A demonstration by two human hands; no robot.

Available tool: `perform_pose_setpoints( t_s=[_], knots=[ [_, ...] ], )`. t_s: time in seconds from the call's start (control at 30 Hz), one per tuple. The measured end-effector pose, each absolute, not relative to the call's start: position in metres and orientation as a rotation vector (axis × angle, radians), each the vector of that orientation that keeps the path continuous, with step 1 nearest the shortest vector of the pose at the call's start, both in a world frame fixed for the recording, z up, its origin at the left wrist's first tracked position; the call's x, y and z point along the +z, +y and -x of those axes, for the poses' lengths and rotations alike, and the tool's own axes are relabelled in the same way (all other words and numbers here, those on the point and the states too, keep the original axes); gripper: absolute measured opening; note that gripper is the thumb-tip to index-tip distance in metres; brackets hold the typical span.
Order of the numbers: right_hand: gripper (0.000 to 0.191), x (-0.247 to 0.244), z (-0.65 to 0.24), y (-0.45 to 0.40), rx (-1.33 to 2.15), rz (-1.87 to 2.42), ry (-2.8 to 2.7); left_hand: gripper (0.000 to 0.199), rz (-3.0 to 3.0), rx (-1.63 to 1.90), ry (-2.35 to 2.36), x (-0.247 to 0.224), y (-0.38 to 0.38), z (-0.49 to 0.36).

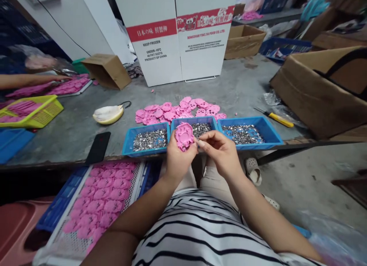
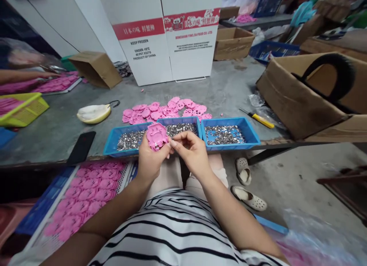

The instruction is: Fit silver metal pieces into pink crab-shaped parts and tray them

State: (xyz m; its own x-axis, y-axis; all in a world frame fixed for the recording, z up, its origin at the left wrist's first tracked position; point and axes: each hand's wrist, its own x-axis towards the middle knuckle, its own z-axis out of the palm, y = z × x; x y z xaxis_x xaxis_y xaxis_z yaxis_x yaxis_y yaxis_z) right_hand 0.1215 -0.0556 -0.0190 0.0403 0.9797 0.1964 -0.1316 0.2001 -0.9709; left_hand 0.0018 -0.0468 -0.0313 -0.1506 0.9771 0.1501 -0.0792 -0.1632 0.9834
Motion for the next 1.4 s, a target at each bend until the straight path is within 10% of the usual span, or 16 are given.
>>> perform_pose_setpoints(
  t_s=[0.87, 1.4],
  knots=[
    [0.012, -0.008, -0.16, -0.048, 0.843, 1.011, -1.793, 0.07, -0.898, 0.897, 0.556, -0.013, -0.049, 0.002],
    [0.013, -0.011, -0.164, -0.047, 0.823, 1.031, -1.867, 0.06, -0.93, 0.862, 0.607, -0.019, -0.049, 0.001]
  ],
)
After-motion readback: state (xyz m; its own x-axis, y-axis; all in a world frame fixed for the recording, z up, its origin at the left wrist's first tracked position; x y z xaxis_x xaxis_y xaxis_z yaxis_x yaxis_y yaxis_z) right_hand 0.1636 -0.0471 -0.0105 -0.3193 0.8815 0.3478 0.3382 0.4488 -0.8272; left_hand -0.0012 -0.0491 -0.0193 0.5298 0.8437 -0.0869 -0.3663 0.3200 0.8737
